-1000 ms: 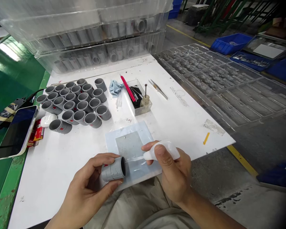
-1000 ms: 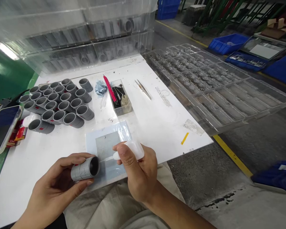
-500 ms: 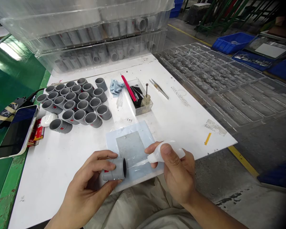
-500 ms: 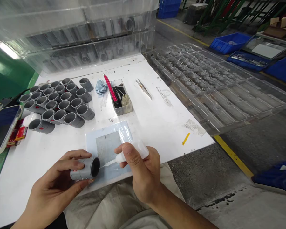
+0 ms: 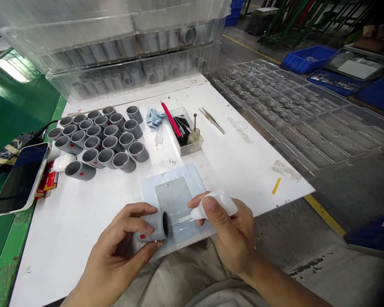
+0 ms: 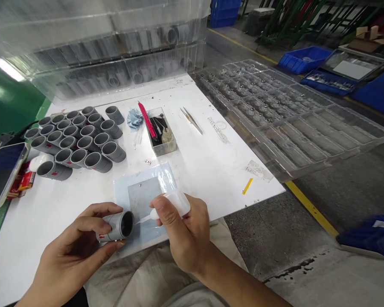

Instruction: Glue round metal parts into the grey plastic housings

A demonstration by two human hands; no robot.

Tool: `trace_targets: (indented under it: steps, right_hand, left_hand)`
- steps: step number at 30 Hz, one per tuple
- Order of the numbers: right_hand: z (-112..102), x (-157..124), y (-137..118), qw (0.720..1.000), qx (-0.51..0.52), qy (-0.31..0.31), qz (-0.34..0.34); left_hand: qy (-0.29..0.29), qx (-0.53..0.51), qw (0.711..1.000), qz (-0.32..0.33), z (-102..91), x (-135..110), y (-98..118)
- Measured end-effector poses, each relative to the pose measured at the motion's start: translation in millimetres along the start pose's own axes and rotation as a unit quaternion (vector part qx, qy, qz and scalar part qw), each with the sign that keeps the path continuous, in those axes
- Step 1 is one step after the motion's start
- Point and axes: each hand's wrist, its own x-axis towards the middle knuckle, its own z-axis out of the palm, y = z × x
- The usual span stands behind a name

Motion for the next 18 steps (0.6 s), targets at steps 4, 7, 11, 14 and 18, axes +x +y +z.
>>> trace_targets:
  steps: [4,7,11,14,18]
  right_hand:
    - [2.4,0.1,1.7,1.0,-0.007,0.021,-0.021]
    - [3.9,-0.1,4.3,0.999,-0.001,0.031,-0.02]
    - [-0.3,-0.9,6.2,0.998,0.053,0.035,-0.017]
    - [-15.5,2.3,2.6,0.992,0.105,0.056,-0.029]
    - [-48.9,27.6,-12.5,0.982,0.084,0.137,-0.095]
  left_hand:
    - [0.003,-0.005,1.0,0.001,-0.3,-0.5,-0.9]
    - [0.006,-0.011,1.0,-0.003,-0.6,-1.0,-2.0]
    - [0.012,-0.017,1.0,-0.015,-0.3,-1.6,-1.4]
    - [0.029,-0.008,0.999,-0.037,0.6,-2.4,-1.0]
    - [0.054,0.006,0.997,-0.047,3.4,-2.7,-5.2]
